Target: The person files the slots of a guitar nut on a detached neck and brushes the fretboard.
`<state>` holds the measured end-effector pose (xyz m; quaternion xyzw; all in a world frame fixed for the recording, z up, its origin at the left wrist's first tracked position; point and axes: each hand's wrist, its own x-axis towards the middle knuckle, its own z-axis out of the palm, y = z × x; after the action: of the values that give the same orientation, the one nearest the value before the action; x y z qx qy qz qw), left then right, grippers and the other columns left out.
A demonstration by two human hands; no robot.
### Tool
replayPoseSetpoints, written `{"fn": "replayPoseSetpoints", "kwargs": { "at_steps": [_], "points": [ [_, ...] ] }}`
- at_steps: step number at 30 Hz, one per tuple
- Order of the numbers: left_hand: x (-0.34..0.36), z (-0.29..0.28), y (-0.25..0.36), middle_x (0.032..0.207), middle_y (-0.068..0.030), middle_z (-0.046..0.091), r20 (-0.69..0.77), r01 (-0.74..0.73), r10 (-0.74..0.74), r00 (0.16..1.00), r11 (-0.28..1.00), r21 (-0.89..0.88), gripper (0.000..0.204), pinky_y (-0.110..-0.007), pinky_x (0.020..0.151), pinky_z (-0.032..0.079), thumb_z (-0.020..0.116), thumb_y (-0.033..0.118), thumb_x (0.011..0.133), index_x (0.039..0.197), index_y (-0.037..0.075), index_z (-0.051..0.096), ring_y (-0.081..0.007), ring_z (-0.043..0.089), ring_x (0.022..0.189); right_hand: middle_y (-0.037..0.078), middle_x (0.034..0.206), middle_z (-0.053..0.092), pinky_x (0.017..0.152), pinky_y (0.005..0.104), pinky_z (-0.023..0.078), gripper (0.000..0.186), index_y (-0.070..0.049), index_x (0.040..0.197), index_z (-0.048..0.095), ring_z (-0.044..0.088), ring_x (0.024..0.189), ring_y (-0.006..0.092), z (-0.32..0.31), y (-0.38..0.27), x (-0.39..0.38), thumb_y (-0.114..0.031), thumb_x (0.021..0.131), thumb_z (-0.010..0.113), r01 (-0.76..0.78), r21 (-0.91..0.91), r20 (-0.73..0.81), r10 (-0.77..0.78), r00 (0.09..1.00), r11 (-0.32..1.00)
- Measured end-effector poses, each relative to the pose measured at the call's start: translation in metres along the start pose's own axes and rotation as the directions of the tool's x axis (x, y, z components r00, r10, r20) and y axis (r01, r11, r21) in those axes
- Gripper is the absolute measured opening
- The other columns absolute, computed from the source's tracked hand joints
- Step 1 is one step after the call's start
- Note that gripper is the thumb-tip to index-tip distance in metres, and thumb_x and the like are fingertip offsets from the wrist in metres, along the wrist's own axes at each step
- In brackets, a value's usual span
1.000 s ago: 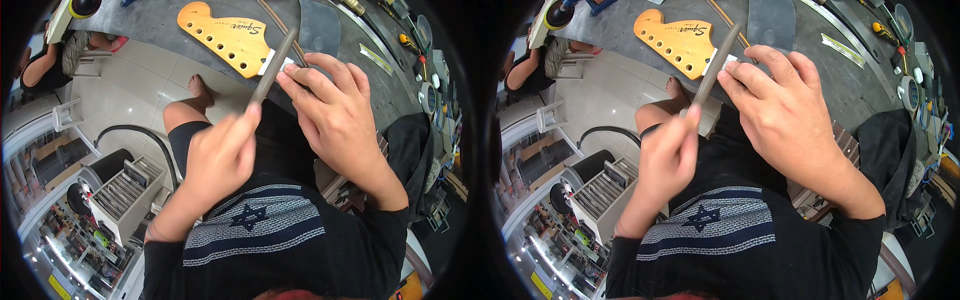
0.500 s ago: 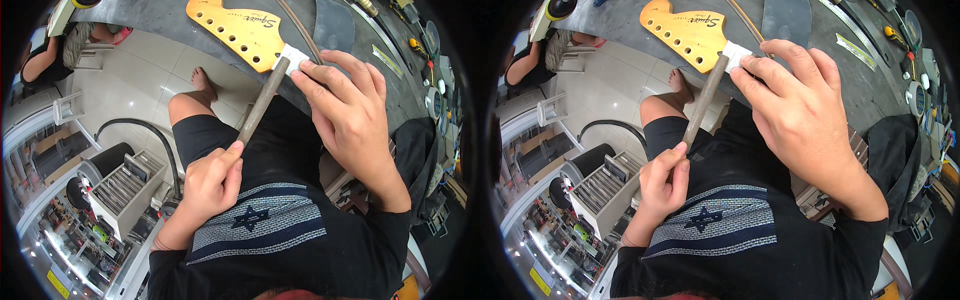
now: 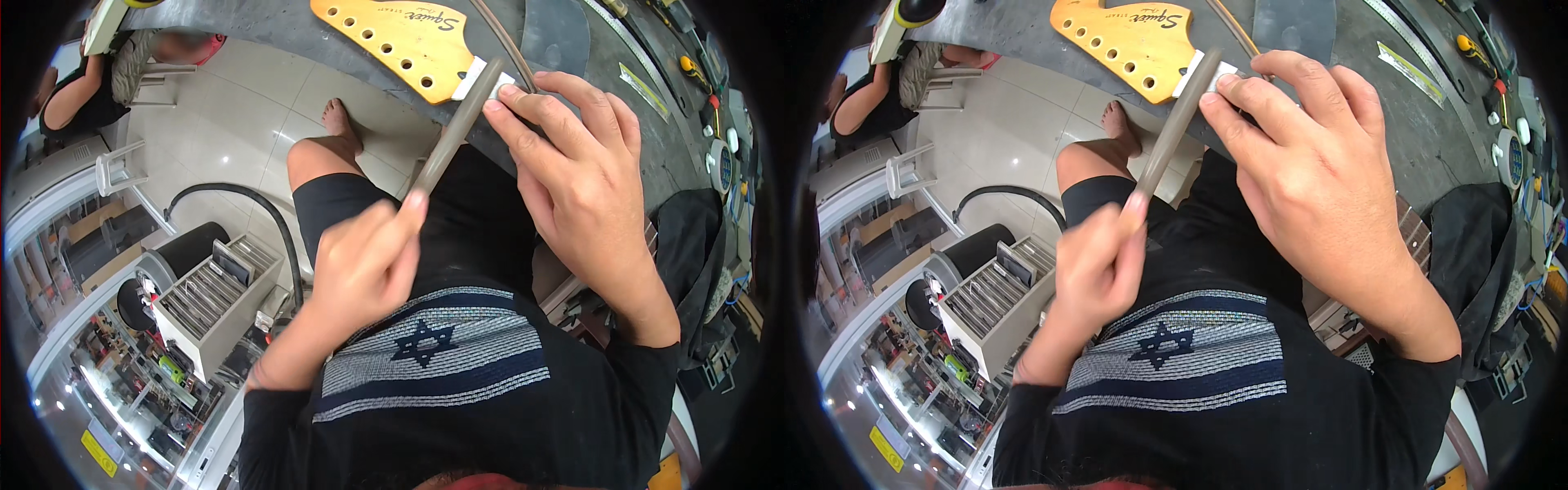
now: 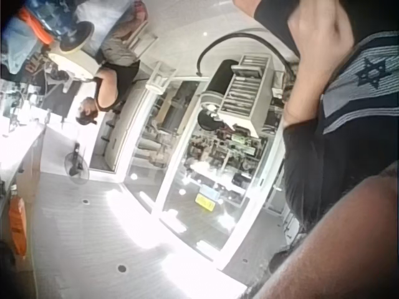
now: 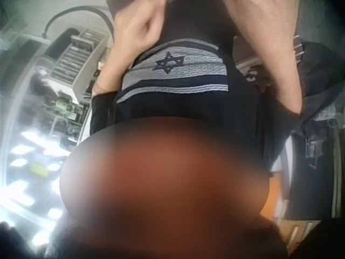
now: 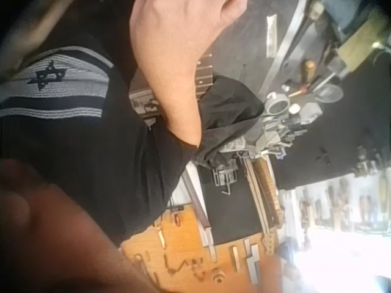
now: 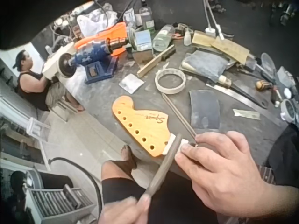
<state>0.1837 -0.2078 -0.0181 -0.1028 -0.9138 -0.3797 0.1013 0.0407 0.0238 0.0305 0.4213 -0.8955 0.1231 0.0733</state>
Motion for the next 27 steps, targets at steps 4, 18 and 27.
{"fn": "replayPoseSetpoints", "kwargs": {
  "at_steps": [4,18,27],
  "points": [
    [0.007,0.003,0.0,0.07,-0.0096,0.057,-0.039,0.008,-0.008,0.999,1.0,-0.017,0.054,-0.04,0.052,0.05,0.075,-0.012,0.085,0.138,-0.003,0.07,-0.0279,0.063,0.057,0.001,0.135,0.074,0.114,0.0466,0.041,0.05,-0.013,0.133,0.079,0.062,0.137,0.0279,0.0,-0.002,0.003,-0.002,0.084,0.077,0.02,0.015,0.003,-0.02,1.0,1.0],
    [0.063,0.029,-0.01,0.079,-0.0098,0.063,-0.078,-0.058,0.06,0.995,0.998,0.033,0.051,-0.042,0.056,0.056,0.075,-0.001,0.09,0.14,0.004,0.069,-0.0321,0.067,0.064,0.0,0.134,0.074,0.114,0.0465,0.042,0.047,-0.013,0.131,0.079,0.063,0.136,0.0283,-0.001,-0.001,0.003,-0.002,0.086,0.077,0.023,-0.015,-0.006,-0.023,1.0,1.0],
    [-0.036,-0.013,0.007,0.066,-0.0086,0.054,-0.081,0.082,-0.093,0.992,0.989,-0.122,0.03,-0.033,0.048,0.042,0.072,-0.018,0.087,0.115,-0.007,0.073,-0.0206,0.053,0.049,0.0,0.132,0.075,0.113,0.0465,0.042,0.046,-0.013,0.13,0.08,0.064,0.134,0.0288,-0.001,0.0,0.003,-0.001,0.086,0.077,0.027,-0.027,-0.002,-0.027,1.0,0.999]
  ]
}}
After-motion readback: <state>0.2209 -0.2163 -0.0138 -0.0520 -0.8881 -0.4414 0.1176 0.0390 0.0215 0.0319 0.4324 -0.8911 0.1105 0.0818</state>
